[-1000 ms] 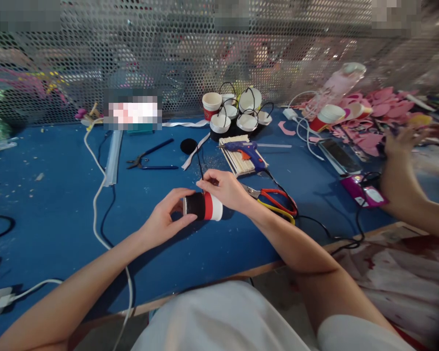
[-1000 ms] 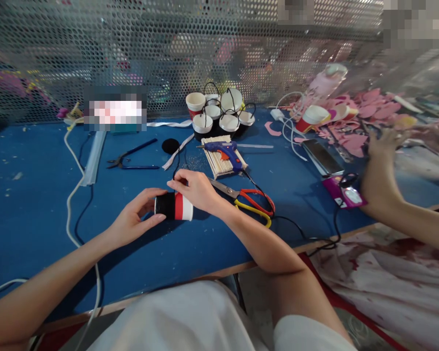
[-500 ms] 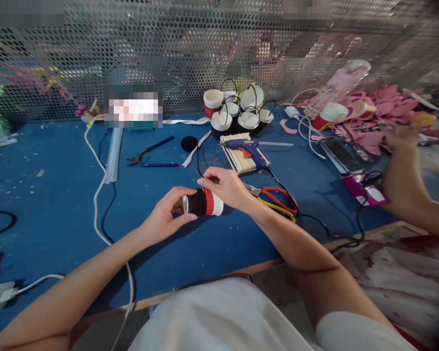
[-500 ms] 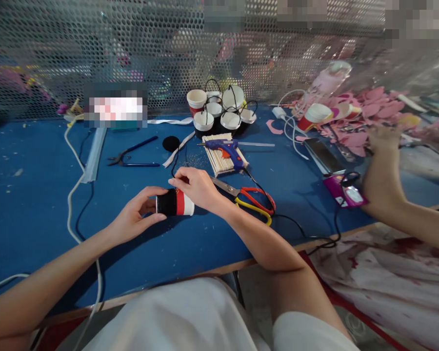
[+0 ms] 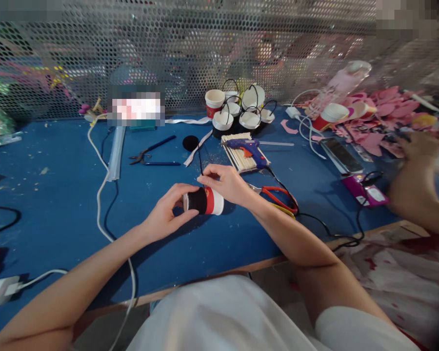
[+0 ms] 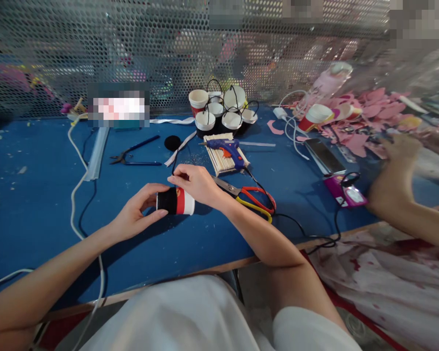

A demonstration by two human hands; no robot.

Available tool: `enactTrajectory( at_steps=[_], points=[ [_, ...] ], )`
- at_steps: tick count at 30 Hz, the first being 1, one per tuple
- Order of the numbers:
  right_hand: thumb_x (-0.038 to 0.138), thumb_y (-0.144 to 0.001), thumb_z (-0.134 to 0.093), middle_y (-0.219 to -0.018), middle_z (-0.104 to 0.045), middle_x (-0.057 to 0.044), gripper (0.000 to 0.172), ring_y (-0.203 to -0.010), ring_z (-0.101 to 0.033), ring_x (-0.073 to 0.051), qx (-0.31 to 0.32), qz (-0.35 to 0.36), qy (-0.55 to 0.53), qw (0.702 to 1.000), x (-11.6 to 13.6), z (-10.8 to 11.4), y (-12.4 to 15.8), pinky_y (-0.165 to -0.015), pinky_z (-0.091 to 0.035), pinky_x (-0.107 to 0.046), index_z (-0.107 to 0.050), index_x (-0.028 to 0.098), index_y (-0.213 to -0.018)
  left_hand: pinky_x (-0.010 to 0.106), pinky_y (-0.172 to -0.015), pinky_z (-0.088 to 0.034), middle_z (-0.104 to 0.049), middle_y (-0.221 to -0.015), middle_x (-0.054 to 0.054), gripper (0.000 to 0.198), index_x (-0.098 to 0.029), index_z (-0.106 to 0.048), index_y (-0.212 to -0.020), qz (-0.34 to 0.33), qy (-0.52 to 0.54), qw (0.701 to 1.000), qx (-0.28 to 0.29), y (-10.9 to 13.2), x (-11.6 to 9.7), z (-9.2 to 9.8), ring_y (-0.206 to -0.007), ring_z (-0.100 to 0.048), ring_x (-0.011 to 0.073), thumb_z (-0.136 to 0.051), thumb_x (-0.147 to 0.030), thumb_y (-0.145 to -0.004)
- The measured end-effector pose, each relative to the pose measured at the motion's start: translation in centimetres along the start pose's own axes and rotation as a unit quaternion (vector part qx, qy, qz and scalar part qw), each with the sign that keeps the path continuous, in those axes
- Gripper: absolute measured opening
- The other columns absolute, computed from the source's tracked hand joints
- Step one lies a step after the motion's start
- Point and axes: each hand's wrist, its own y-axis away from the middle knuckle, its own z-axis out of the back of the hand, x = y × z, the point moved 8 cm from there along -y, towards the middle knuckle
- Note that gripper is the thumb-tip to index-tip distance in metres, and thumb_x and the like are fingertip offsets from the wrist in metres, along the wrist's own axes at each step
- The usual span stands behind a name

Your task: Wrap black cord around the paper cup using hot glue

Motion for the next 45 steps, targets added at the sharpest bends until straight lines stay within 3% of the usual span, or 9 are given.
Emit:
enactTrajectory(
  at_steps=[8,14,20,23,25,28,31,41,45],
  points=[
    [0.034,-0.082,-0.053,-0.064,-0.055,0.002,0.023,-0.061,-0.048,-0.008,0.078,0.041,-0.020,0.996,1.4,-1.5,-1.1,-0.059,-0.034,-0.022,-0.056,0.016,-0.068,0.040,-0.095,-0.045,-0.043,-0.123,0.010,0.054,-0.026,-0.035,-0.134,-0.041,-0.133,0.987,0.077,0.3,-1.3,-0.9,-0.115,-0.045,0.0241,-0.055,-0.026,-0.084],
    [0.032,-0.081,-0.055,-0.066,-0.062,0.001,0.022,-0.063,-0.053,-0.009,0.108,0.031,0.039,0.993,0.7,-2.5,-1.4,-0.060,-0.034,-0.022,-0.061,0.016,-0.069,0.039,-0.092,-0.048,-0.045,-0.122,0.011,0.047,-0.022,-0.042,-0.127,0.005,-0.126,0.989,0.076,0.2,-0.6,-1.0,-0.110,-0.051,0.0243,-0.057,-0.029,-0.082],
    [0.042,-0.086,-0.046,-0.072,-0.063,-0.003,0.031,-0.063,-0.053,-0.012,-0.074,-0.010,0.162,0.984,-0.7,5.4,-0.7,-0.059,-0.035,-0.026,-0.062,0.016,-0.078,0.033,-0.079,-0.055,-0.045,-0.120,0.011,0.045,-0.021,-0.043,-0.124,0.020,-0.085,0.995,0.056,0.1,0.0,-0.7,-0.106,-0.052,0.0220,-0.057,-0.027,-0.082],
    [0.030,-0.082,-0.049,-0.082,-0.062,-0.009,0.019,-0.073,-0.054,-0.018,-0.225,-0.080,0.298,0.924,-3.1,11.5,0.3,-0.067,-0.038,-0.031,-0.061,0.014,-0.079,0.035,-0.083,-0.054,-0.046,-0.121,0.011,0.046,-0.021,-0.042,-0.124,0.029,-0.095,0.994,0.039,0.1,0.6,-0.5,-0.106,-0.053,0.0218,-0.058,-0.028,-0.081],
    [0.023,-0.080,-0.048,-0.084,-0.060,-0.014,0.016,-0.081,-0.054,-0.023,-0.217,-0.146,0.349,0.900,-5.7,13.4,0.4,-0.072,-0.040,-0.036,-0.061,0.013,-0.080,0.037,-0.084,-0.053,-0.049,-0.119,0.010,0.048,-0.022,-0.041,-0.125,0.036,-0.108,0.993,0.032,0.1,1.0,-0.4,-0.103,-0.055,0.0213,-0.058,-0.028,-0.081],
    [0.020,-0.074,-0.053,-0.071,-0.057,-0.011,0.012,-0.082,-0.054,-0.025,-0.131,-0.177,0.346,0.912,-8.8,13.0,0.1,-0.074,-0.042,-0.038,-0.060,0.014,-0.068,0.039,-0.083,-0.053,-0.051,-0.119,0.010,0.048,-0.023,-0.040,-0.125,0.033,-0.128,0.991,0.022,0.1,1.2,-0.3,-0.102,-0.057,0.0223,-0.058,-0.028,-0.081],
    [0.017,-0.068,-0.056,-0.078,-0.058,-0.011,0.006,-0.087,-0.054,-0.026,-0.126,-0.175,0.333,0.918,-9.7,12.1,0.2,-0.077,-0.043,-0.038,-0.060,0.013,-0.071,0.042,-0.086,-0.051,-0.050,-0.121,0.010,0.049,-0.023,-0.040,-0.125,0.021,-0.147,0.989,0.015,0.0,1.1,-0.2,-0.106,-0.055,0.0244,-0.058,-0.028,-0.080],
    [0.017,-0.071,-0.056,-0.101,-0.062,-0.016,0.043,-0.088,-0.059,-0.024,-0.244,-0.186,0.207,0.929,-8.8,12.7,2.0,-0.078,-0.045,-0.037,-0.048,0.008,-0.112,0.045,-0.092,-0.049,-0.045,-0.130,0.011,0.050,-0.024,-0.041,-0.126,0.008,-0.155,0.988,0.015,0.0,1.1,-0.1,-0.118,-0.048,0.0275,-0.059,-0.027,-0.080],
    [0.030,-0.073,-0.060,-0.081,-0.064,-0.005,0.023,-0.070,-0.058,-0.017,-0.153,-0.148,0.045,0.976,-6.5,10.6,2.7,-0.062,-0.046,-0.031,-0.057,0.015,-0.091,0.045,-0.097,-0.045,-0.043,-0.130,0.012,0.045,-0.024,-0.044,-0.124,-0.011,-0.166,0.986,0.003,-0.1,0.8,0.2,-0.120,-0.046,0.0266,-0.057,-0.022,-0.081]
  ],
)
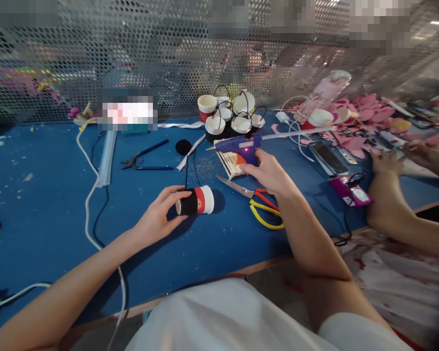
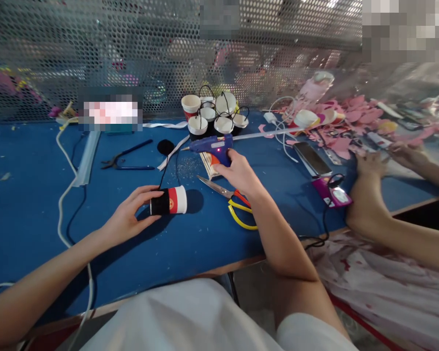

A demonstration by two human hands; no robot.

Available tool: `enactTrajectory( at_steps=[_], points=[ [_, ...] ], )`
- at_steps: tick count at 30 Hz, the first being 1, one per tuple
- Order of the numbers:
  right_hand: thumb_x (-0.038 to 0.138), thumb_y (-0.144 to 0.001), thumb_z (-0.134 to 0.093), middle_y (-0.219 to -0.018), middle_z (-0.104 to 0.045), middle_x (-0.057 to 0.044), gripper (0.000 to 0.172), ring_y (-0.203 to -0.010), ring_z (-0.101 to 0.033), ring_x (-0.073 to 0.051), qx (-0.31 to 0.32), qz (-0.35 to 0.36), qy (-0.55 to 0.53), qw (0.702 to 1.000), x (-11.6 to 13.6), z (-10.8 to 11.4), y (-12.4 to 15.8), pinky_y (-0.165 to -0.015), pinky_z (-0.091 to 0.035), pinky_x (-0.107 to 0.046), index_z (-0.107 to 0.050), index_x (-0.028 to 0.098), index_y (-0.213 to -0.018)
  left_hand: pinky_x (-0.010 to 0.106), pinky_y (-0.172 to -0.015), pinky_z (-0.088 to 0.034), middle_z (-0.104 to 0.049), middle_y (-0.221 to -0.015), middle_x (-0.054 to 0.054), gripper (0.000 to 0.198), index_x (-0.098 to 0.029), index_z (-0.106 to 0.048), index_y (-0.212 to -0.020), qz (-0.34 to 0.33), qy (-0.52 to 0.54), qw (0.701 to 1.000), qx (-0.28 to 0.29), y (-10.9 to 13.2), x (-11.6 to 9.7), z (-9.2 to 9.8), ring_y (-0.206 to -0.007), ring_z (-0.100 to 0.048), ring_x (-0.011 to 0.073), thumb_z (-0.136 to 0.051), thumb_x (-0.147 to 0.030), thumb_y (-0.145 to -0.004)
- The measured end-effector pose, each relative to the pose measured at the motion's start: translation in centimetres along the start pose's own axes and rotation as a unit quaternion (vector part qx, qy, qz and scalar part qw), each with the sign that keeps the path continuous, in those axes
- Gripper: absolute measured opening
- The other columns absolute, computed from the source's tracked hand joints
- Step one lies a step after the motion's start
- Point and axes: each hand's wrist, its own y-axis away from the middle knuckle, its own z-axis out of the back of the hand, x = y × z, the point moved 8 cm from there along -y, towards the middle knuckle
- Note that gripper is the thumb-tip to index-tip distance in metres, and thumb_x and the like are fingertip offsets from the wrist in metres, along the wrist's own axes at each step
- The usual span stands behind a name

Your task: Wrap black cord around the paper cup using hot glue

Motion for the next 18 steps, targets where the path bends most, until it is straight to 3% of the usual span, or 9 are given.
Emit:
enactTrajectory(
  at_steps=[5,10,15,18],
  points=[
    [0.041,-0.072,-0.063,-0.058,-0.057,0.000,0.025,-0.054,-0.054,-0.015,0.074,0.012,-0.018,0.997,2.7,-2.2,2.8,-0.052,-0.044,-0.029,-0.060,0.016,-0.071,0.043,-0.097,-0.044,-0.046,-0.126,0.012,0.042,-0.024,-0.047,-0.121,-0.028,-0.018,0.999,-0.011,-0.2,-0.4,0.4,-0.117,-0.048,0.0253,-0.060,-0.027,-0.082],
    [0.039,-0.073,-0.062,-0.060,-0.062,-0.002,0.027,-0.051,-0.058,-0.014,0.151,-0.039,-0.111,0.981,2.6,-5.0,4.7,-0.046,-0.049,-0.027,-0.063,0.015,-0.086,0.045,-0.097,-0.043,-0.045,-0.127,0.012,0.036,-0.022,-0.048,-0.118,-0.032,-0.017,0.999,-0.025,-0.4,0.0,0.8,-0.118,-0.047,0.0250,-0.057,-0.024,-0.084],
    [0.040,-0.074,-0.061,-0.051,-0.060,-0.001,0.026,-0.044,-0.058,-0.014,0.131,-0.041,-0.020,0.990,1.8,-5.2,5.7,-0.047,-0.049,-0.027,-0.055,0.018,-0.062,0.044,-0.099,-0.041,-0.045,-0.130,0.012,0.034,-0.021,-0.050,-0.116,-0.024,-0.012,0.999,-0.036,-0.5,0.6,1.2,-0.120,-0.045,0.0243,-0.057,-0.021,-0.083],
    [0.041,-0.075,-0.059,-0.049,-0.059,-0.001,0.026,-0.043,-0.058,-0.016,0.133,-0.016,0.034,0.990,1.9,-5.4,5.9,-0.047,-0.047,-0.029,-0.054,0.020,-0.061,0.043,-0.100,-0.041,-0.044,-0.131,0.012,0.033,-0.022,-0.050,-0.116,-0.027,-0.008,0.999,-0.033,-0.5,0.7,1.2,-0.121,-0.045,0.0241,-0.057,-0.020,-0.083]
  ],
)
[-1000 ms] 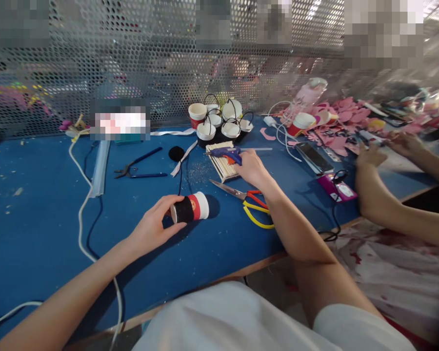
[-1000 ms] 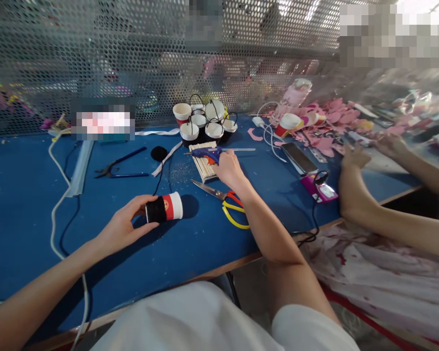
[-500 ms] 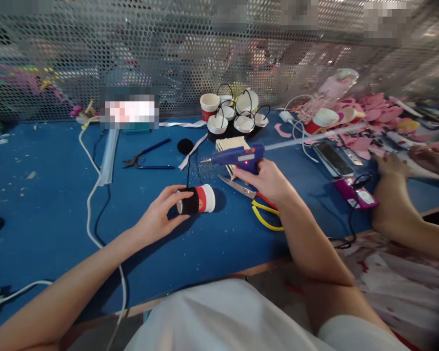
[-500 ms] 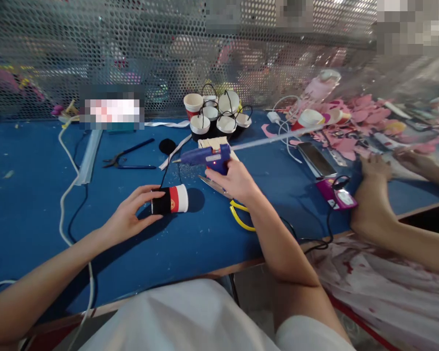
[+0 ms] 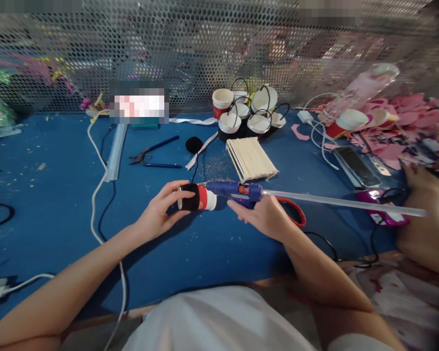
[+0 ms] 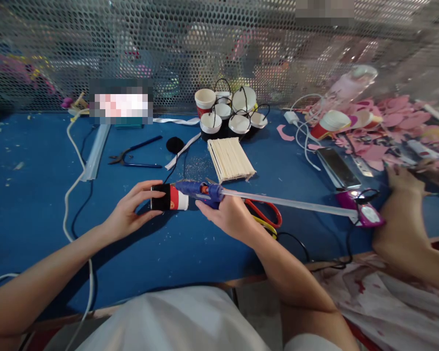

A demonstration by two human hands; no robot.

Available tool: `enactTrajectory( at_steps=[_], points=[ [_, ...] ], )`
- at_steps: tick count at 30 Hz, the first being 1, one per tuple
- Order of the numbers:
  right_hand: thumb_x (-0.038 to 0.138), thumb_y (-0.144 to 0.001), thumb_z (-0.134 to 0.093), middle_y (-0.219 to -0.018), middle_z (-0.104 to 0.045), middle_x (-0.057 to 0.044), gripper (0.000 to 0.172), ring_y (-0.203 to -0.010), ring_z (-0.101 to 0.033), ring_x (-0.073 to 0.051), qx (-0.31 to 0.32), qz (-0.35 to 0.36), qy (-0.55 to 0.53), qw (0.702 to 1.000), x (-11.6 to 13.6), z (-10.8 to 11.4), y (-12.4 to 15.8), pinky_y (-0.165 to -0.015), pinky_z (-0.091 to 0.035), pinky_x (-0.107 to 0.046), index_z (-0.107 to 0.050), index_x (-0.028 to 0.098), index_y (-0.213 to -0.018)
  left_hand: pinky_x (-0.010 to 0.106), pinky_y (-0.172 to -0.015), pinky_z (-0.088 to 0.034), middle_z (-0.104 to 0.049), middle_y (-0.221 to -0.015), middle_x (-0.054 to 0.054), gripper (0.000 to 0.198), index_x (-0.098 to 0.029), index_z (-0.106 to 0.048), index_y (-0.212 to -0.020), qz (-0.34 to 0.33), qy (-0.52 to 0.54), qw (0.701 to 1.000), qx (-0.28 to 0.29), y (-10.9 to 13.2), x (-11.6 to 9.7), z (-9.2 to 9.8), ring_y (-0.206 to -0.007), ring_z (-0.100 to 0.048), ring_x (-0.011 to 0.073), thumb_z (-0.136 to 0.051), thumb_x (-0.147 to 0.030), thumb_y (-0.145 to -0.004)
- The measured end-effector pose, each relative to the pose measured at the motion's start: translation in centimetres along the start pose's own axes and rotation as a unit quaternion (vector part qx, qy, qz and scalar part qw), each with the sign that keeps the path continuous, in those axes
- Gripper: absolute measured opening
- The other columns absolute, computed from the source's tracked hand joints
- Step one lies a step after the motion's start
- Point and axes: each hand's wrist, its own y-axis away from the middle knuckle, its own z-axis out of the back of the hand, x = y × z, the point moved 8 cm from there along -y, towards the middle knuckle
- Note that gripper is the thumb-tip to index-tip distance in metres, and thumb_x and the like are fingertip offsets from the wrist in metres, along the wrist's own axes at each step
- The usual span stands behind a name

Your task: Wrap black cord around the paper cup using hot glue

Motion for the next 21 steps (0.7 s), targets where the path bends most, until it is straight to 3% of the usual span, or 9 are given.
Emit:
enactTrajectory(
  at_steps=[9,21],
  points=[
    [0.038,-0.079,-0.056,-0.051,-0.059,-0.001,0.021,-0.051,-0.061,-0.018,-0.012,0.054,0.065,0.996,1.2,0.2,0.2,-0.051,-0.045,-0.027,-0.061,0.018,-0.080,0.041,-0.099,-0.042,-0.044,-0.130,0.014,0.034,-0.020,-0.051,-0.115,-0.016,-0.005,1.000,-0.001,0.0,-0.2,0.0,-0.119,-0.047,0.0231,-0.058,-0.017,-0.082],
    [0.037,-0.079,-0.056,-0.054,-0.062,-0.002,0.021,-0.056,-0.063,-0.018,-0.010,0.056,0.096,0.994,1.8,0.4,0.3,-0.053,-0.047,-0.026,-0.062,0.017,-0.079,0.040,-0.097,-0.043,-0.044,-0.130,0.014,0.032,-0.019,-0.052,-0.114,-0.018,-0.002,1.000,-0.005,-0.2,-0.5,-0.1,-0.119,-0.047,0.0229,-0.057,-0.016,-0.083]
  ],
)
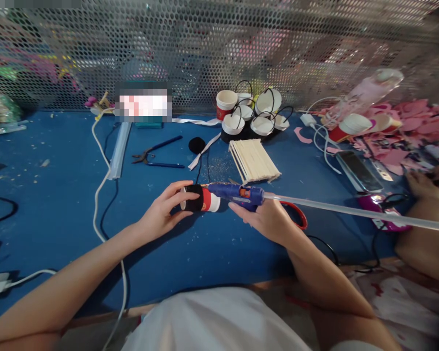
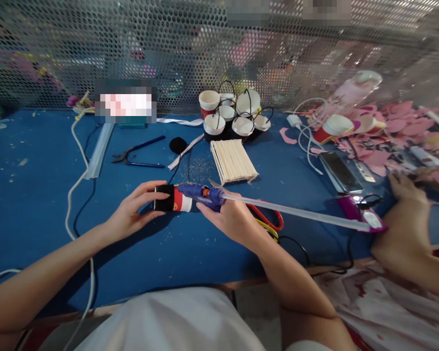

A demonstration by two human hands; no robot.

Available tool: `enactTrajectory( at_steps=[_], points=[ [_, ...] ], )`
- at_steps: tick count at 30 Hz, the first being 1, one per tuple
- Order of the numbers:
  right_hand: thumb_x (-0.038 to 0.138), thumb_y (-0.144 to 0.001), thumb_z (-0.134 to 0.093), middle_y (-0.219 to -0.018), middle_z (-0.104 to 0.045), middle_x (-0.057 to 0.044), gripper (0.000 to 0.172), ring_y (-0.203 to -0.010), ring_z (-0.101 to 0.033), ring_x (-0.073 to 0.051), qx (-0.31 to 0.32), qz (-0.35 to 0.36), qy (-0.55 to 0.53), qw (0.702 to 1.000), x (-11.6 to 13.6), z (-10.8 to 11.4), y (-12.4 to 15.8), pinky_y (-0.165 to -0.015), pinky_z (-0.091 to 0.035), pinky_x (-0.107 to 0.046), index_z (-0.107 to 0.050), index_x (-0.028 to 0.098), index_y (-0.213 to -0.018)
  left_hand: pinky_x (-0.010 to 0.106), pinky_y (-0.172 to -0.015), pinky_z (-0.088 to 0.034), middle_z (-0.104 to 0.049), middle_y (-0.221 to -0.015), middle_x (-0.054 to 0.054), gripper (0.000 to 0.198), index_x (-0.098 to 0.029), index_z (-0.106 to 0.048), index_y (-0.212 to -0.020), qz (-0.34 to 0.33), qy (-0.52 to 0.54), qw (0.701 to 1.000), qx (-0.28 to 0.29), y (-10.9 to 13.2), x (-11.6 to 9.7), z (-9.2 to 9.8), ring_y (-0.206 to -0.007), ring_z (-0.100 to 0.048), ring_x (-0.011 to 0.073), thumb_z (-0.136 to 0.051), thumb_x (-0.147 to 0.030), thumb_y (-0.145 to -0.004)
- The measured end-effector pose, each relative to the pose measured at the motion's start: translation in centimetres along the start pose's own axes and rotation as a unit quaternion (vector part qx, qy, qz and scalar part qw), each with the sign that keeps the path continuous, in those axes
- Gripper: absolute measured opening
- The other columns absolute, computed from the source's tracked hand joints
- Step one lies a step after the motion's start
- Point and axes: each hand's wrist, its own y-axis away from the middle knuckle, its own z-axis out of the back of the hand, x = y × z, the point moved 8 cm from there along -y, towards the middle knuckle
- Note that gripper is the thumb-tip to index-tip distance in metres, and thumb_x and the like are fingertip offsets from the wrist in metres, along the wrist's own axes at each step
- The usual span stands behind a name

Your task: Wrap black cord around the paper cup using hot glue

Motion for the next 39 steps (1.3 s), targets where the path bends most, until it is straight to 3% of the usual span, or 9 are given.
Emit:
enactTrajectory(
  at_steps=[10,17,25,33,39],
  points=[
    [0.036,-0.079,-0.055,-0.075,-0.068,-0.007,0.019,-0.074,-0.065,-0.023,-0.045,0.107,0.087,0.989,1.4,0.6,0.3,-0.064,-0.050,-0.031,-0.062,0.018,-0.079,0.041,-0.099,-0.042,-0.046,-0.128,0.014,0.036,-0.019,-0.050,-0.117,0.015,0.018,1.000,-0.008,0.1,0.3,0.2,-0.120,-0.046,0.0230,-0.059,-0.019,-0.082],
    [0.035,-0.082,-0.051,-0.074,-0.066,-0.008,0.021,-0.069,-0.063,-0.021,-0.034,0.120,0.095,0.988,1.8,0.4,0.6,-0.062,-0.049,-0.032,-0.062,0.017,-0.078,0.044,-0.097,-0.043,-0.050,-0.124,0.013,0.040,-0.020,-0.051,-0.118,0.043,0.049,0.998,-0.019,0.1,0.7,0.3,-0.116,-0.049,0.0250,-0.062,-0.026,-0.080],
    [0.034,-0.083,-0.050,-0.069,-0.065,-0.005,0.021,-0.066,-0.062,-0.019,-0.016,0.147,0.095,0.984,2.6,0.7,1.0,-0.062,-0.048,-0.030,-0.063,0.019,-0.077,0.035,-0.085,-0.053,-0.052,-0.117,0.010,0.043,-0.021,-0.052,-0.119,0.115,0.165,0.979,-0.035,0.3,2.0,0.0,-0.106,-0.055,0.0205,-0.065,-0.026,-0.078],
    [0.037,-0.085,-0.046,-0.078,-0.068,-0.008,0.025,-0.073,-0.064,-0.024,0.008,0.156,0.122,0.980,2.8,0.3,1.6,-0.066,-0.049,-0.035,-0.064,0.019,-0.084,0.037,-0.080,-0.054,-0.057,-0.114,0.010,0.046,-0.019,-0.052,-0.118,0.190,0.187,0.963,-0.041,0.5,3.1,-0.2,-0.094,-0.060,0.0195,-0.065,-0.033,-0.076],
    [0.036,-0.084,-0.048,-0.074,-0.067,-0.006,0.021,-0.071,-0.064,-0.022,0.033,0.137,0.094,0.986,2.9,0.4,1.5,-0.065,-0.048,-0.033,-0.064,0.023,-0.083,0.038,-0.078,-0.055,-0.059,-0.113,0.010,0.048,-0.019,-0.053,-0.118,0.202,0.194,0.959,-0.045,0.6,3.3,-0.2,-0.091,-0.062,0.0193,-0.065,-0.035,-0.075]
  ],
)
